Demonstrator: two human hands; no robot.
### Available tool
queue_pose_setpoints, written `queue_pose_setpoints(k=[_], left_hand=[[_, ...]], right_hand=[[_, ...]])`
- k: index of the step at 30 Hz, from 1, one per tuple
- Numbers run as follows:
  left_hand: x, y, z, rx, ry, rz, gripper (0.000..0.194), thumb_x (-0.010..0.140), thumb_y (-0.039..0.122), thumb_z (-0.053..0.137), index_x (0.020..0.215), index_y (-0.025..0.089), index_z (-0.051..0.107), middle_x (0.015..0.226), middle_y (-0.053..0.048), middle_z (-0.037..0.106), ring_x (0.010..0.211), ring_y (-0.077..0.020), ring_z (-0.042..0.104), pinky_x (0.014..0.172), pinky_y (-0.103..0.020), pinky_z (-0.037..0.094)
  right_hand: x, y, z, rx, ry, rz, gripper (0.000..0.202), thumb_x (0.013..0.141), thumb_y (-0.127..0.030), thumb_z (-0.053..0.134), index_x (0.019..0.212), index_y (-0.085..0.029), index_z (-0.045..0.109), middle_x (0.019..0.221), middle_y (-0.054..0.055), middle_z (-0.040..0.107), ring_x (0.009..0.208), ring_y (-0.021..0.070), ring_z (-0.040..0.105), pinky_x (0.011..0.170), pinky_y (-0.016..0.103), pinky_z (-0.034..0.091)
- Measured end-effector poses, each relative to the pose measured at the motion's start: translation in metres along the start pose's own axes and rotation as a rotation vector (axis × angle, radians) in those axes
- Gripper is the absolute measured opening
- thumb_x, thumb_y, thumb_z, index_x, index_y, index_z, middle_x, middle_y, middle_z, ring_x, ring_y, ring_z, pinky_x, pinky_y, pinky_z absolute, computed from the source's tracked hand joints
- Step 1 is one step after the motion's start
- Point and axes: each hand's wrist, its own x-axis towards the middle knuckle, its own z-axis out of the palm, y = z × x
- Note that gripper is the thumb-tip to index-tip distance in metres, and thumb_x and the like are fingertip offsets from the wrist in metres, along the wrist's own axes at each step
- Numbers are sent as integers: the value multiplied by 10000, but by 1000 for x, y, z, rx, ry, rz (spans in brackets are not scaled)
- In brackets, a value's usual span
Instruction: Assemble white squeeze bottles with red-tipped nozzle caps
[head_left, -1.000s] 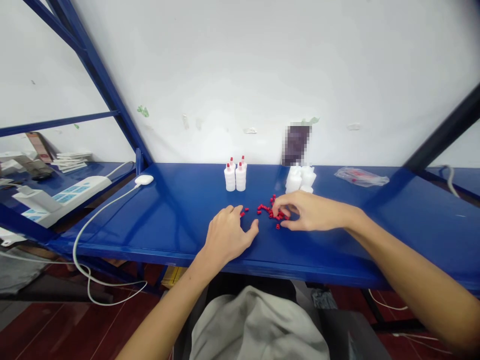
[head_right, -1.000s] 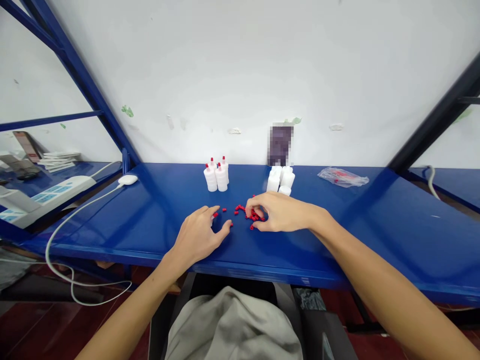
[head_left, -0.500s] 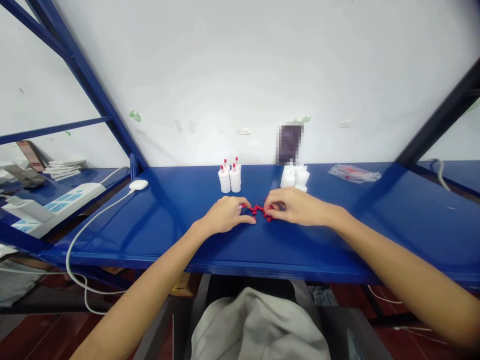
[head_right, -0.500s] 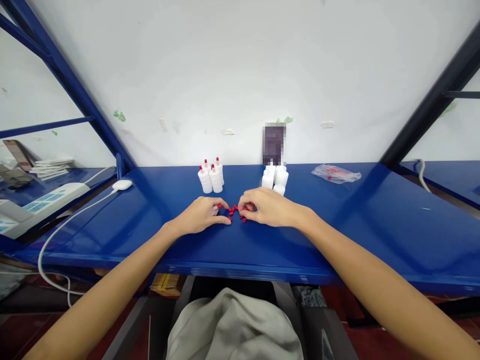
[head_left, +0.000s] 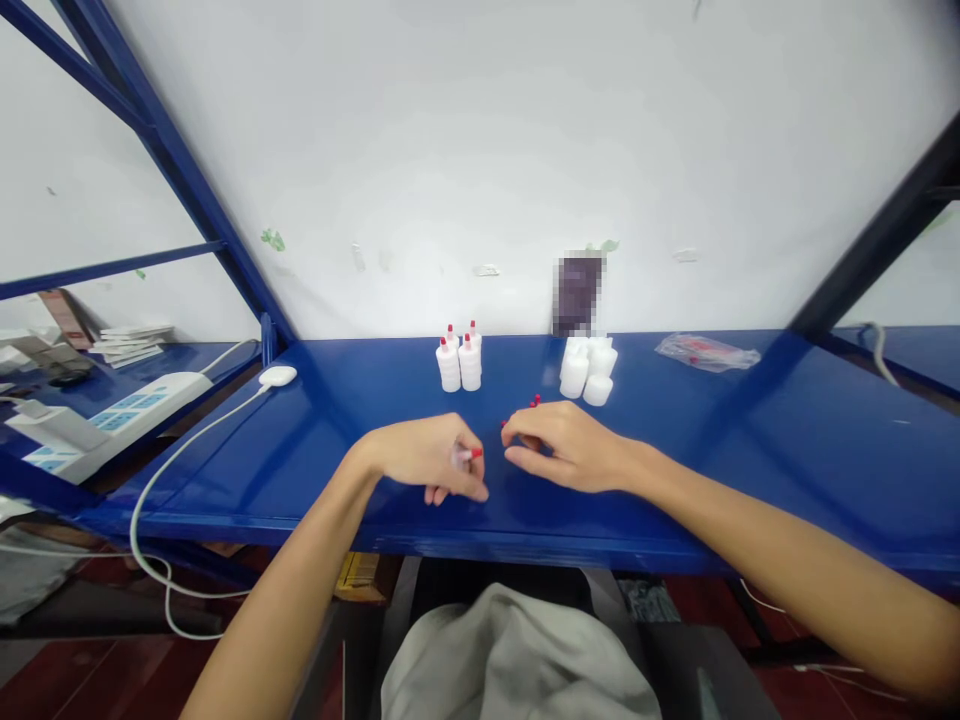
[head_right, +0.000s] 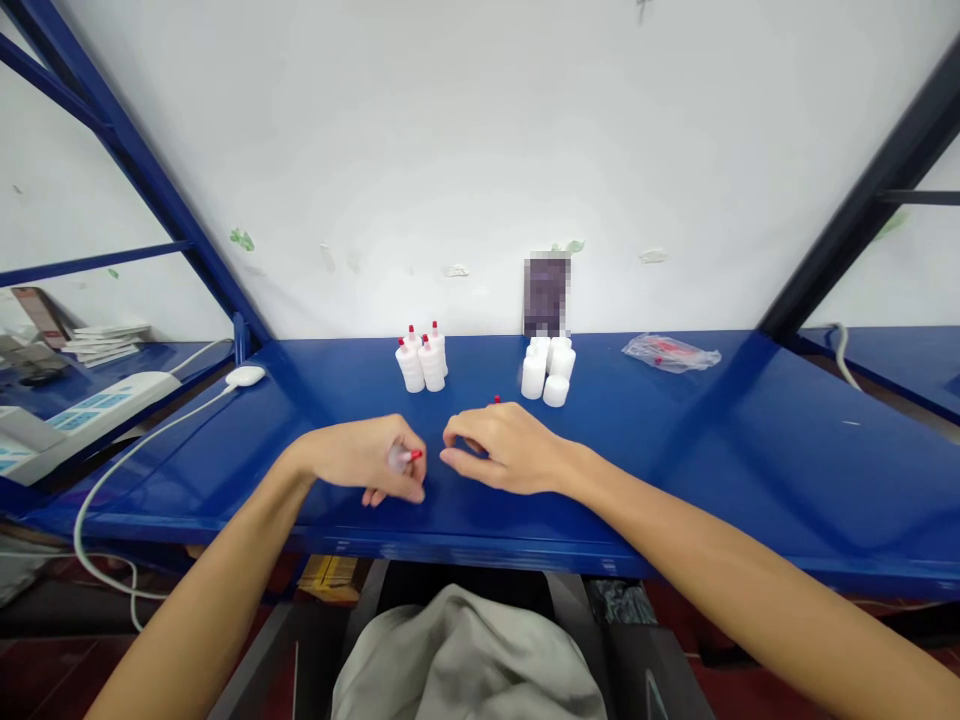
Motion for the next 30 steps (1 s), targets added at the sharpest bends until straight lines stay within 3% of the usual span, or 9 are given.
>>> queue_pose_setpoints(k=[3, 6, 8, 12, 14, 19, 23, 27, 30], left_hand=[[-10, -1, -1, -1, -199, -58, 219, 723, 353, 757, 736, 154, 667, 505, 28, 557, 434, -107, 523, 423, -210, 462], [-8, -4, 1, -2, -220, -58, 201, 721, 328, 746, 804, 157, 680, 531, 33, 564, 428, -107, 522, 408, -208, 446], [-2, -6, 6, 4, -112, -9, 203, 752, 331, 710, 859, 162, 673, 571, 37, 571, 444, -105, 525, 428, -215, 440], [11, -7, 31, 130, 334, 239, 64, 778, 212, 632, 792, 150, 639, 727, 28, 620, 645, -103, 538, 591, -212, 429], [15, -6, 45, 137, 466, 312, 29, 770, 138, 584, 781, 145, 610, 760, 36, 627, 690, -98, 510, 619, -206, 401], [18, -7, 69, 67, 635, 340, 35, 808, 131, 555, 780, 147, 568, 726, 49, 592, 639, -80, 436, 596, -203, 358], [18, -12, 76, 123, 661, 368, 209, 897, 204, 546, 696, 146, 534, 687, 32, 580, 627, -86, 456, 599, -215, 342], [18, -15, 77, 245, 788, 417, 264, 976, 318, 513, 772, 160, 568, 722, 20, 567, 661, -102, 473, 654, -238, 353], [15, -16, 76, 227, 882, 389, 250, 990, 309, 484, 784, 175, 533, 679, 40, 510, 613, -96, 426, 637, -243, 337]], right_hand=[[0, -7, 5, -23, -27, -99, 262, 966, -375, 486, 941, -163, 638, 697, 7, 599, 598, 133, 497, 611, 267, 353], [-1, -11, 9, -28, -23, -175, 276, 960, -398, 490, 977, -161, 632, 725, 18, 628, 624, 145, 528, 627, 273, 366], [-1, -12, 13, -38, -32, -204, 263, 969, -393, 484, 982, -169, 621, 792, 31, 667, 661, 151, 558, 651, 276, 378], [1, -15, 20, -173, -25, -195, 265, 994, -392, 458, 916, -172, 584, 857, 51, 692, 672, 163, 568, 655, 291, 368], [3, -16, 22, -264, -1, -176, 282, 1001, -400, 439, 893, -172, 565, 816, 51, 673, 652, 169, 551, 635, 297, 346], [5, -18, 21, -431, 24, -132, 344, 1039, -412, 349, 892, -172, 548, 790, 56, 632, 615, 164, 502, 612, 309, 295], [4, -20, 16, -229, -72, -180, 371, 1064, -348, 257, 814, -190, 482, 756, 38, 597, 613, 148, 479, 612, 293, 320], [3, -13, 6, 99, -77, 5, 399, 1068, -356, 203, 720, -220, 343, 622, -28, 459, 540, 122, 404, 568, 262, 321], [1, 3, -3, 1, -83, 145, 363, 1056, -372, 274, 739, -217, 360, 648, -22, 489, 567, 131, 434, 589, 271, 314]])
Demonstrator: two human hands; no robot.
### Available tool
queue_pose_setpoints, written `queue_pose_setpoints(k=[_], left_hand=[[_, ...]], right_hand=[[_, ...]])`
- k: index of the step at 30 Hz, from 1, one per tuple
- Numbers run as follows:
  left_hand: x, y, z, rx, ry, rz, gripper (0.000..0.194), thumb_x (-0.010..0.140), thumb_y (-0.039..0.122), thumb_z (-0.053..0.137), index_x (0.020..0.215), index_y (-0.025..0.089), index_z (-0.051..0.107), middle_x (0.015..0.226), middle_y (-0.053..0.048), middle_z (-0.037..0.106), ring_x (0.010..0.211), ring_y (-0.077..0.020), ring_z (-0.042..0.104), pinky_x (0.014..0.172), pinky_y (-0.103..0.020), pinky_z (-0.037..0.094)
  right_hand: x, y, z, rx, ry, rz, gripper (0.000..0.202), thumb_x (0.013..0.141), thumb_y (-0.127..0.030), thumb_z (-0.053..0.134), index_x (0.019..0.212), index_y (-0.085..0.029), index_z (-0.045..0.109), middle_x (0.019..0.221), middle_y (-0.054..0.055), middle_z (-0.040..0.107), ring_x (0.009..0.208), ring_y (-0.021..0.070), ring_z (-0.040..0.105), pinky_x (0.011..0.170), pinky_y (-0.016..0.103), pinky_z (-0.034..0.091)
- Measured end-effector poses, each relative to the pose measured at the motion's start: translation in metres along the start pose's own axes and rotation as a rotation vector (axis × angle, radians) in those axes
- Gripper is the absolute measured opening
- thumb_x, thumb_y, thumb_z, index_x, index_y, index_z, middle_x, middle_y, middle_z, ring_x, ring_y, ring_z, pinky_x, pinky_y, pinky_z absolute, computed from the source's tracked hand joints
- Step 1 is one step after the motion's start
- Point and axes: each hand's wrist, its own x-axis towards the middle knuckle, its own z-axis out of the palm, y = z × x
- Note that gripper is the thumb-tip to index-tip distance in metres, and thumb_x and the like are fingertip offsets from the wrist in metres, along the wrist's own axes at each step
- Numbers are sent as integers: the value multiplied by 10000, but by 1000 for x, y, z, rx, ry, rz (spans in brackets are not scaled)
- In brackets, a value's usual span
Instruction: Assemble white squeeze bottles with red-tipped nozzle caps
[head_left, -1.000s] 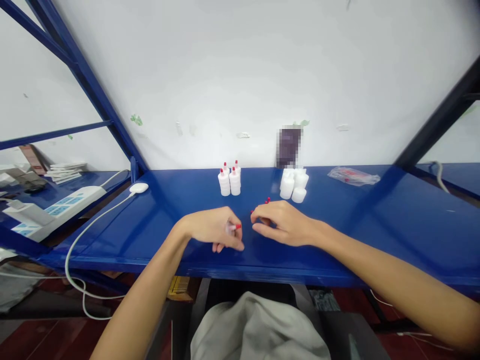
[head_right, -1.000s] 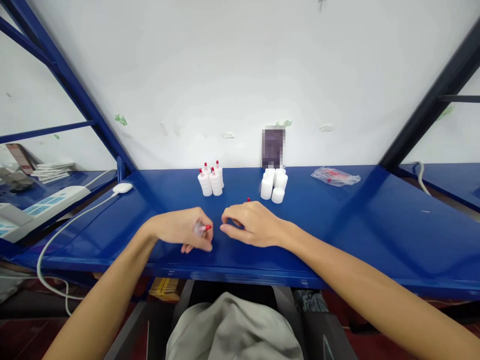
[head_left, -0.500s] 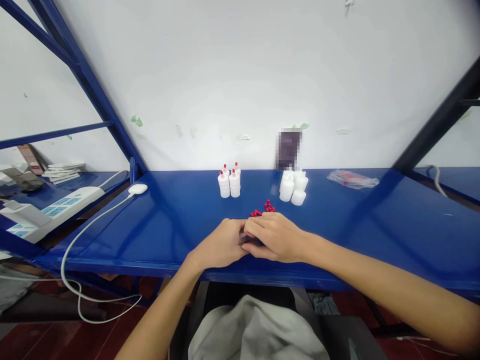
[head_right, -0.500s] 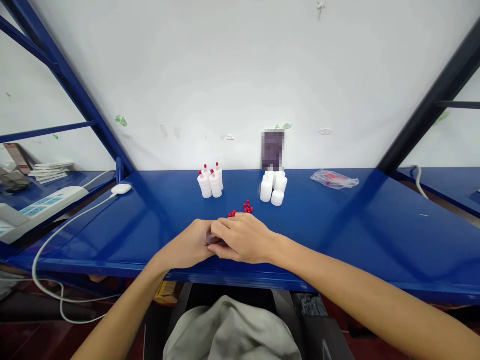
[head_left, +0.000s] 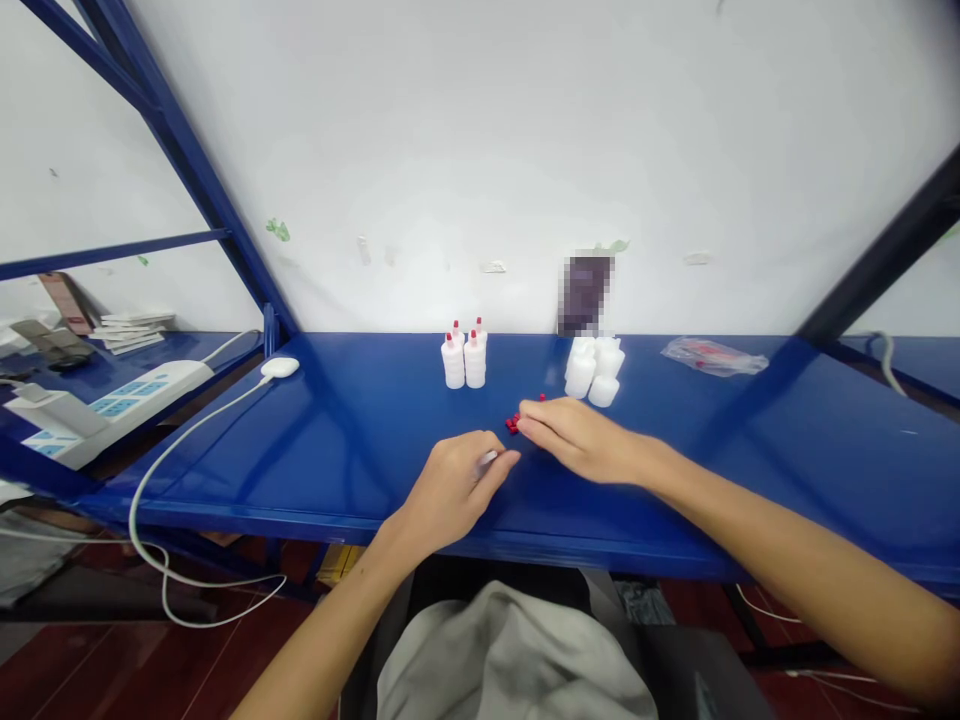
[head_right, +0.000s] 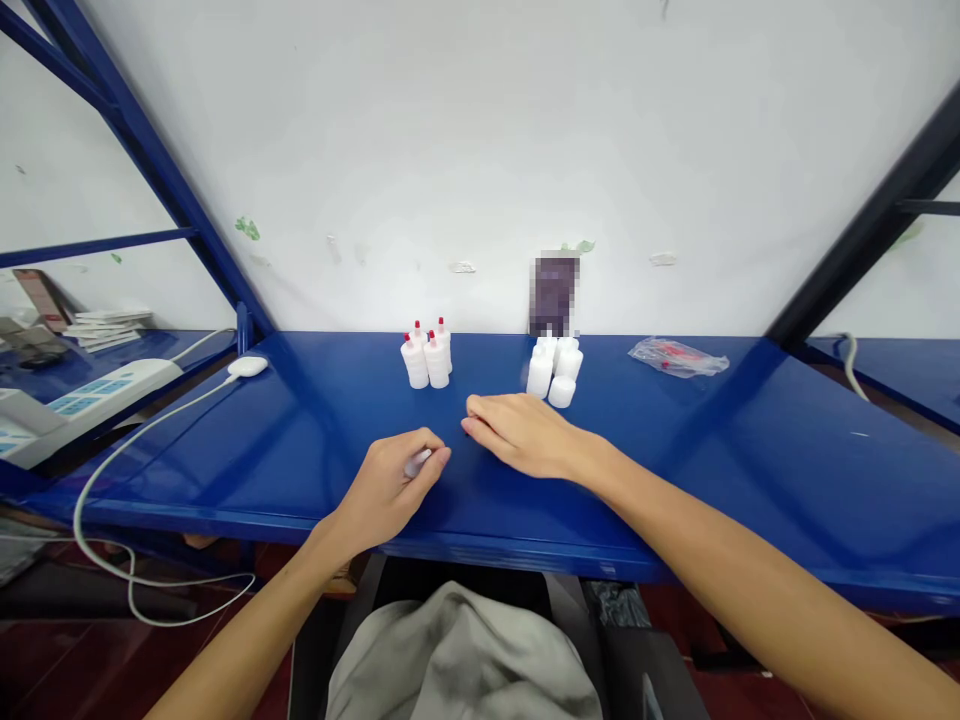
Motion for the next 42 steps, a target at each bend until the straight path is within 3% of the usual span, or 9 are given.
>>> queue_pose_setpoints(k=[7, 12, 19, 22, 25, 28, 32, 38, 42], left_hand=[[3, -1, -2, -136, -10, -142, 134, 1021, 281, 380, 964, 202, 472, 771, 37, 513, 679, -116, 463, 680, -252, 380], [7, 1, -1, -135, -57, -63, 220, 1017, 362, 432, 1104, 199, 550, 1003, -21, 619, 870, -146, 542, 824, -274, 408], [4, 3, -1, -195, -105, -76, 234, 1005, 383, 450, 1110, 191, 530, 999, -24, 648, 827, -148, 562, 770, -264, 419], [5, 4, 0, -173, -160, -97, 254, 981, 421, 504, 1082, 192, 550, 895, 7, 633, 749, -134, 533, 711, -250, 396], [5, 6, -1, -101, -160, -122, 306, 971, 453, 511, 1148, 206, 552, 814, 31, 590, 680, -123, 491, 680, -251, 375], [4, 8, -2, -45, -161, -104, 268, 1005, 417, 428, 1102, 221, 582, 833, 23, 603, 701, -130, 497, 730, -272, 377], [0, 9, -5, 32, -149, -83, 266, 1014, 331, 372, 976, 225, 613, 804, 18, 621, 759, -159, 483, 798, -307, 360], [-3, 5, -7, -28, -107, -58, 225, 955, 183, 331, 814, 193, 506, 686, 21, 539, 676, -150, 471, 724, -304, 368], [0, 6, -4, -82, -61, -83, 257, 1003, 257, 347, 835, 185, 527, 684, 18, 539, 645, -133, 492, 663, -275, 383]], right_hand=[[1, 20, -9, -375, -39, 81, 283, 1014, -359, 384, 795, -200, 466, 756, 38, 596, 693, 184, 503, 705, 322, 319], [-1, 3, -4, -141, 30, 41, 334, 1022, -440, 373, 835, -202, 514, 677, 10, 579, 709, 189, 480, 750, 325, 341], [2, -12, 15, 98, 33, -107, 272, 1032, -331, 342, 810, -207, 440, 728, -2, 531, 619, 136, 453, 623, 271, 350], [0, -8, 6, 60, 169, -143, 291, 1006, -330, 343, 745, -214, 397, 687, -3, 505, 579, 128, 420, 583, 264, 331], [-8, 3, -23, -161, 439, -3, 287, 950, -314, 331, 685, -218, 385, 624, 16, 486, 553, 144, 400, 567, 288, 294], [-17, 18, -59, -448, 554, 373, 252, 900, -274, 385, 666, -210, 451, 626, 51, 526, 582, 176, 443, 582, 314, 277], [-22, 40, -79, -590, 398, 729, 289, 898, -297, 390, 720, -186, 588, 685, 108, 617, 629, 229, 533, 552, 320, 267], [-20, 63, -63, -608, 75, 802, 402, 938, -381, 362, 868, -148, 681, 904, 188, 705, 820, 321, 656, 615, 339, 357], [-17, 50, -60, -623, 229, 771, 424, 953, -461, 362, 862, -158, 646, 813, 166, 686, 750, 303, 639, 597, 330, 336]])
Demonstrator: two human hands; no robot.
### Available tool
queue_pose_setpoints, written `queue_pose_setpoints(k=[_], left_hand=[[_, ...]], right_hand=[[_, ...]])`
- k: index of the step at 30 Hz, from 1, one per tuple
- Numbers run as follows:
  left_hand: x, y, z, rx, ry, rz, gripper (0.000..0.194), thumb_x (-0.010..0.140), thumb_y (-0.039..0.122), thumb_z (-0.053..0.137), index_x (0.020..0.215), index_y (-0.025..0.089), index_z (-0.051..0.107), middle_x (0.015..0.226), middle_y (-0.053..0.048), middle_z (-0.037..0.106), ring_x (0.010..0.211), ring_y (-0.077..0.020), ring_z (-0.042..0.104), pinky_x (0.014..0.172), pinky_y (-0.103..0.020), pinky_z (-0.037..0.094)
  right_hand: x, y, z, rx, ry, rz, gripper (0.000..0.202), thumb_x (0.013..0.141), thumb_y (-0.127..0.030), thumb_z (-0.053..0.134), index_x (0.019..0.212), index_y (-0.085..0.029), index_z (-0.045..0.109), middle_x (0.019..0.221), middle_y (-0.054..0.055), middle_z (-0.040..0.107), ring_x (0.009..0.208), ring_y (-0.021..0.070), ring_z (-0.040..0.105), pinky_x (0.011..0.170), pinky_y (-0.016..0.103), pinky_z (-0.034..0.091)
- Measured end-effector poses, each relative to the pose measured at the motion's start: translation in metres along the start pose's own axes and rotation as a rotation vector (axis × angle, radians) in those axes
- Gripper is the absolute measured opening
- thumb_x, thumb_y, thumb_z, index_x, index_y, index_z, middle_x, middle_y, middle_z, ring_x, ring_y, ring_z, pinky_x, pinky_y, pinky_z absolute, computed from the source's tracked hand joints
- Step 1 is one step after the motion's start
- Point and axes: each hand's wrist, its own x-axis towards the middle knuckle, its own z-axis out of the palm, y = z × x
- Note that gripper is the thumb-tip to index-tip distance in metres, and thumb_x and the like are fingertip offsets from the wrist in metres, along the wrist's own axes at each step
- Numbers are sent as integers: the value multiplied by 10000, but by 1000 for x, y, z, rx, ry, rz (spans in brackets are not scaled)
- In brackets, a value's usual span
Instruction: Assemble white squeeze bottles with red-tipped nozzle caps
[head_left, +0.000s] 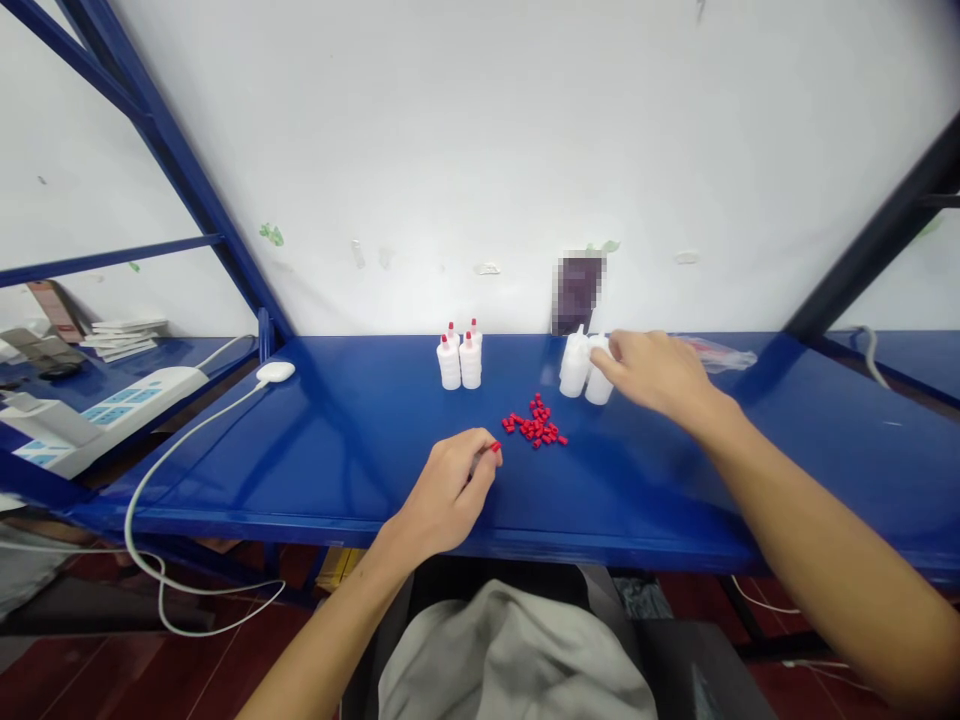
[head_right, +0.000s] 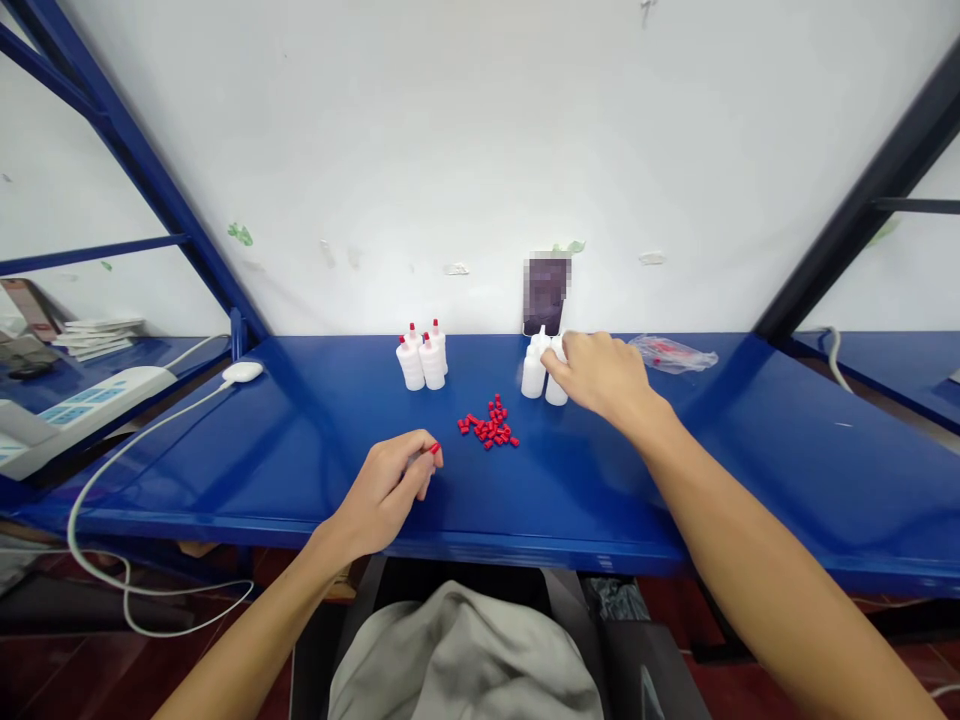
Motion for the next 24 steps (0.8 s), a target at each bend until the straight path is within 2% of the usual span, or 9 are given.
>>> queue_pose_setpoints(k=[2, 3, 5, 6, 8, 13, 17, 20, 24], left_hand=[[2, 0, 2, 28, 42, 10, 254, 997, 326, 430, 854, 176, 577, 748, -2, 574, 675, -132, 518, 658, -267, 392], [4, -1, 4, 44, 63, 21, 239, 978, 353, 487, 867, 173, 597, 783, -9, 591, 691, -132, 530, 665, -264, 399], [5, -2, 5, 56, 85, 45, 220, 933, 385, 583, 895, 173, 624, 837, -19, 617, 723, -135, 551, 690, -263, 413], [6, -3, 6, 49, 82, 53, 212, 924, 384, 600, 906, 175, 630, 851, -19, 628, 738, -137, 559, 705, -263, 419], [6, -5, 6, 32, 60, 60, 212, 926, 384, 599, 888, 177, 624, 835, -10, 631, 737, -134, 554, 706, -257, 415], [3, -4, 6, 36, -24, 91, 268, 962, 397, 540, 817, 172, 553, 742, 18, 552, 650, -107, 460, 635, -239, 366], [-1, -3, 7, 90, 65, 163, 172, 1002, 288, 431, 916, 181, 534, 834, -11, 539, 726, -128, 468, 697, -258, 378], [-2, -1, 5, 97, 85, 153, 237, 1011, 293, 415, 824, 182, 509, 788, -1, 519, 705, -125, 454, 698, -272, 369], [0, 3, 0, 162, 50, 131, 314, 1007, 296, 420, 734, 168, 506, 893, -20, 586, 826, -143, 489, 810, -326, 349]], right_hand=[[-10, -14, -6, 138, 101, -130, 388, 968, -447, 363, 871, -170, 616, 752, 118, 665, 693, 252, 608, 601, 316, 335], [-17, -24, -7, 233, 108, -266, 354, 975, -426, 369, 869, -178, 599, 738, 90, 655, 670, 224, 587, 609, 307, 340], [-31, -44, -6, 402, -11, -630, 296, 981, -404, 394, 879, -189, 569, 752, 49, 637, 644, 179, 550, 618, 288, 355], [-37, -53, -3, 440, -76, -763, 269, 981, -403, 415, 892, -193, 559, 769, 35, 628, 642, 167, 535, 618, 282, 357], [-47, -67, 3, 473, -145, -907, 254, 1003, -381, 395, 889, -198, 530, 791, 24, 599, 642, 154, 501, 616, 279, 352], [-56, -80, 16, 711, -190, -905, 323, 1049, -326, 278, 772, -212, 400, 725, -6, 497, 614, 133, 425, 614, 278, 353], [-51, -77, 16, 895, -230, -754, 403, 1056, -385, 240, 692, -222, 302, 623, -34, 402, 564, 120, 365, 570, 269, 330], [-41, -68, 18, 736, -206, -682, 390, 1049, -379, 281, 704, -213, 355, 635, -25, 456, 576, 127, 406, 579, 273, 318], [-30, -57, 24, 326, -169, -727, 267, 1015, -301, 372, 789, -201, 472, 748, 18, 570, 624, 151, 488, 586, 289, 284]])
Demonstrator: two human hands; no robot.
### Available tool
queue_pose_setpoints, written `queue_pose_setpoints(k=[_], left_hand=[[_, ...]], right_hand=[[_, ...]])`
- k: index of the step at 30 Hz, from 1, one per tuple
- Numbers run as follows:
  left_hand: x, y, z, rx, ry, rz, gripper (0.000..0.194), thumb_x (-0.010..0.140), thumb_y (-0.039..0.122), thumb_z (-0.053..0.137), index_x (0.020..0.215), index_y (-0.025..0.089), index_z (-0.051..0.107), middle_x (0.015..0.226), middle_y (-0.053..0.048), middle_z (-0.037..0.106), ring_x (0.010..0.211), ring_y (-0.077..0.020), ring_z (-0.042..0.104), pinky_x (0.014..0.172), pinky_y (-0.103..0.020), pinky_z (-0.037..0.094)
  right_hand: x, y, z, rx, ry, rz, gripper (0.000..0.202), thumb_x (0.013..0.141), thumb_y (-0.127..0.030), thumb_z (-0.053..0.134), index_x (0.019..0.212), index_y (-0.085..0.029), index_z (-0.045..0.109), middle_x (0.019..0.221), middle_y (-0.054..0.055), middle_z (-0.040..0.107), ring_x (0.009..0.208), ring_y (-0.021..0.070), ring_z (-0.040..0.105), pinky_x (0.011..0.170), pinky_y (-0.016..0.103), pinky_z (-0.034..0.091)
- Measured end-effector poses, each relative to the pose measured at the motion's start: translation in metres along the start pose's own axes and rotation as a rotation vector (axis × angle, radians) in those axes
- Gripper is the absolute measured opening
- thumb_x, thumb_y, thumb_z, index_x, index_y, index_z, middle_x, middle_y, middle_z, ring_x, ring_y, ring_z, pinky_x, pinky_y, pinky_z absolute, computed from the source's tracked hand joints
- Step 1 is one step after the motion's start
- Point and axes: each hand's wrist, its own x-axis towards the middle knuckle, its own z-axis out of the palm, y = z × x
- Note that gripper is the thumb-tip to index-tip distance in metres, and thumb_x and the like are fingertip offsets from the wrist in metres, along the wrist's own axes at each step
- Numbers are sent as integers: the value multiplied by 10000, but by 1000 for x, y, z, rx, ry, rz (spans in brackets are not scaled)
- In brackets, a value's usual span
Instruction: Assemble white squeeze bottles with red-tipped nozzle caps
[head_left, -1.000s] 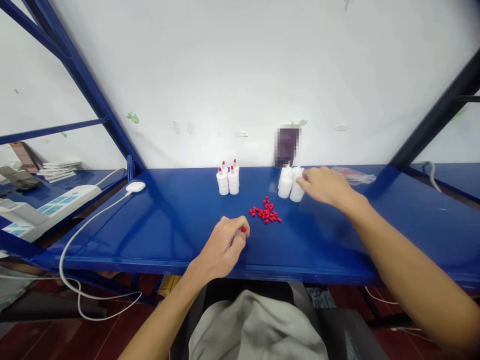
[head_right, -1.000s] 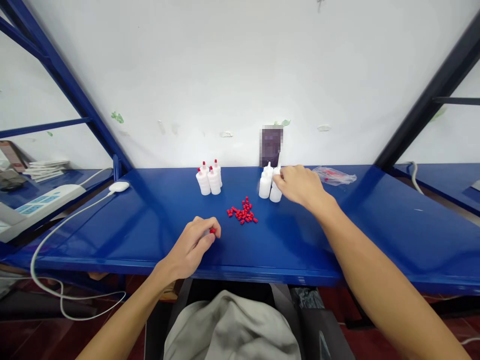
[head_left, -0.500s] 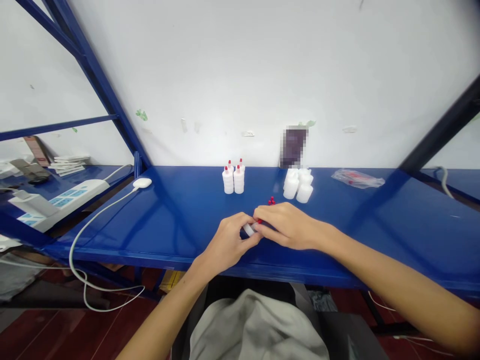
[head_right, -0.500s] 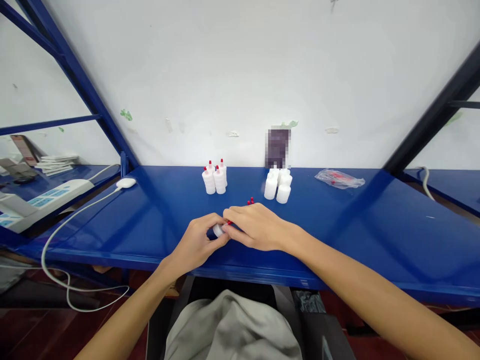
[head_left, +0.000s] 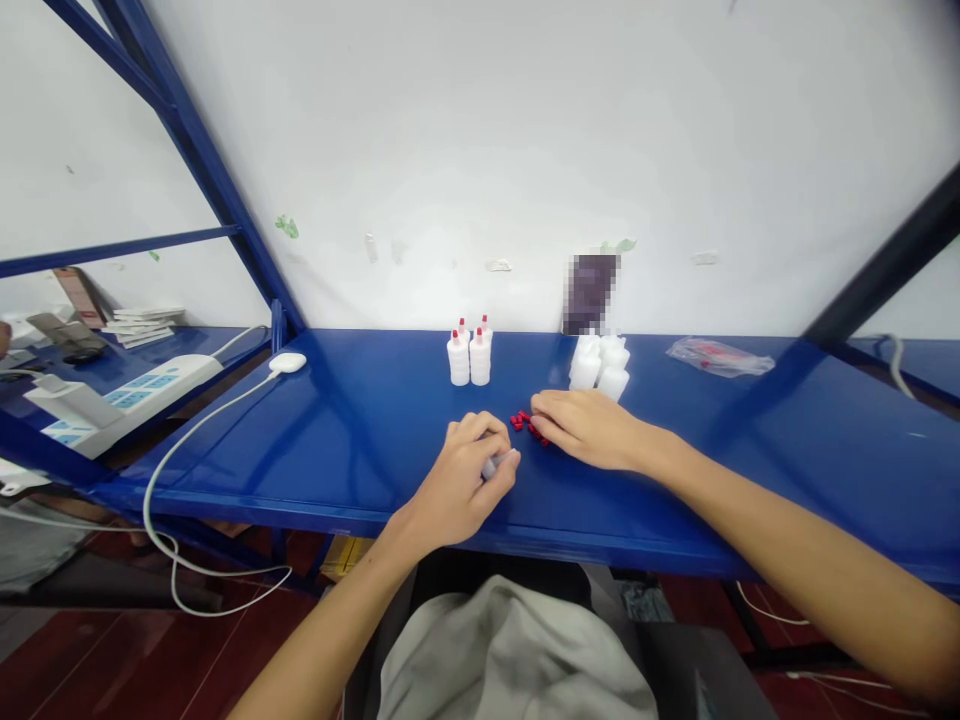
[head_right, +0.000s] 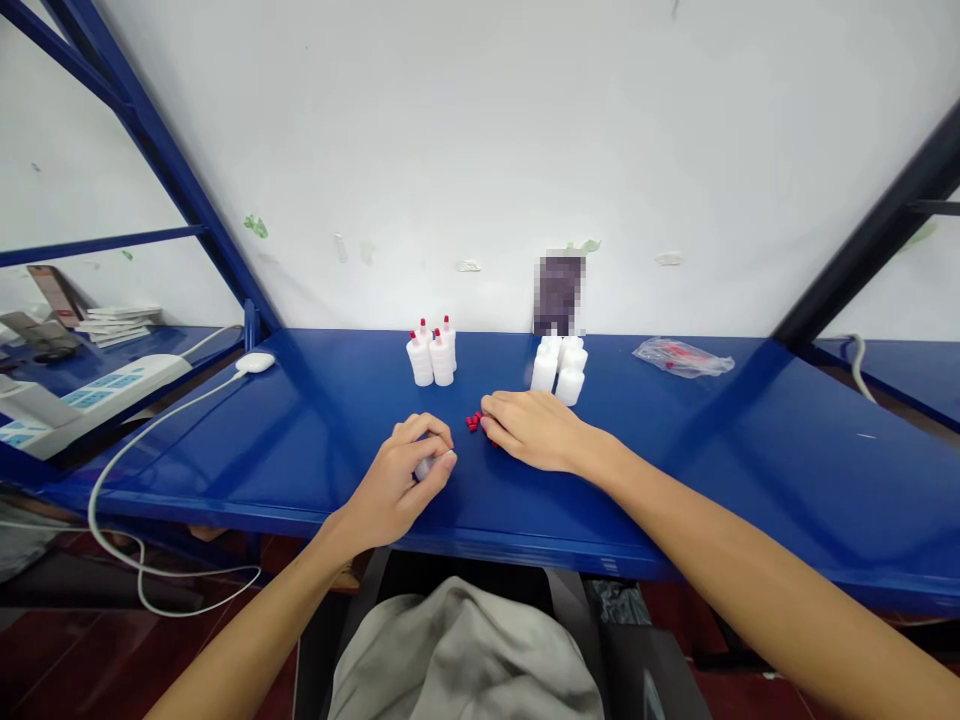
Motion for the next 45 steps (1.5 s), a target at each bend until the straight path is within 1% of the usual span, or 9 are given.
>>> queue_pose_setpoints(k=[4, 8, 13, 21, 24, 28, 34, 40, 45], left_hand=[[2, 1, -1, 73, -7, -44, 369, 987, 311, 446, 650, 164, 485, 721, -5, 568, 802, -164, 482, 789, -359, 308], [4, -1, 2, 3, 13, -93, 371, 1004, 290, 382, 667, 172, 482, 654, 13, 547, 704, -141, 490, 774, -345, 324], [3, -5, 4, -301, 34, -159, 266, 1049, 352, 282, 896, 204, 441, 655, 49, 499, 584, -114, 460, 627, -271, 356], [13, 4, 10, -398, 63, -41, 357, 1046, 425, 289, 1315, 198, 346, 746, 29, 544, 609, -121, 523, 649, -263, 419], [24, 7, 5, -346, 61, -23, 430, 1034, 461, 309, 1359, 185, 363, 687, 35, 559, 604, -132, 541, 650, -259, 416], [48, -10, -12, -182, 135, -214, 433, 1005, 483, 372, 1310, 192, 472, 513, 76, 518, 479, -142, 507, 599, -254, 395], [84, -53, -28, 94, 172, -367, 475, 959, 392, 457, 1383, 179, 490, 667, -8, 677, 653, -211, 639, 726, -305, 455], [103, -63, -16, 194, 196, -423, 444, 951, 438, 474, 1247, 148, 634, 761, -76, 710, 766, -241, 671, 830, -333, 476], [110, -59, -10, 256, 250, -417, 341, 922, 446, 513, 1074, 203, 697, 776, -74, 702, 751, -235, 657, 749, -315, 473]], right_hand=[[-1, 1, -4, -107, -23, 47, 268, 1008, -321, 383, 807, -193, 507, 773, 41, 602, 619, 163, 504, 575, 294, 262], [-4, -13, -9, 138, 31, -44, 277, 1027, -340, 364, 843, -197, 515, 758, 18, 608, 651, 156, 526, 611, 278, 317], [-3, -34, 5, 298, 55, -289, 256, 1028, -349, 376, 840, -204, 470, 780, 9, 594, 634, 139, 489, 613, 270, 344], [-5, -37, 5, 480, 200, -209, 218, 1041, -336, 353, 901, -209, 462, 825, 11, 598, 686, 141, 529, 653, 270, 396], [-6, -29, -5, 545, 376, -206, 290, 1035, -329, 325, 792, -211, 431, 722, -5, 539, 619, 130, 487, 606, 257, 382], [-10, 1, -34, 147, 641, 71, 270, 944, -305, 410, 691, -209, 425, 623, 0, 497, 554, 141, 431, 559, 279, 292], [-22, 49, -63, -305, 388, 675, 269, 887, -303, 422, 740, -191, 618, 704, 85, 646, 620, 206, 534, 560, 304, 247], [-21, 58, -53, -337, 92, 758, 382, 905, -388, 385, 806, -184, 693, 835, 136, 701, 733, 275, 626, 573, 313, 297], [-22, 54, -54, -358, 171, 807, 399, 908, -421, 404, 845, -174, 711, 826, 152, 704, 759, 302, 643, 609, 329, 341]])
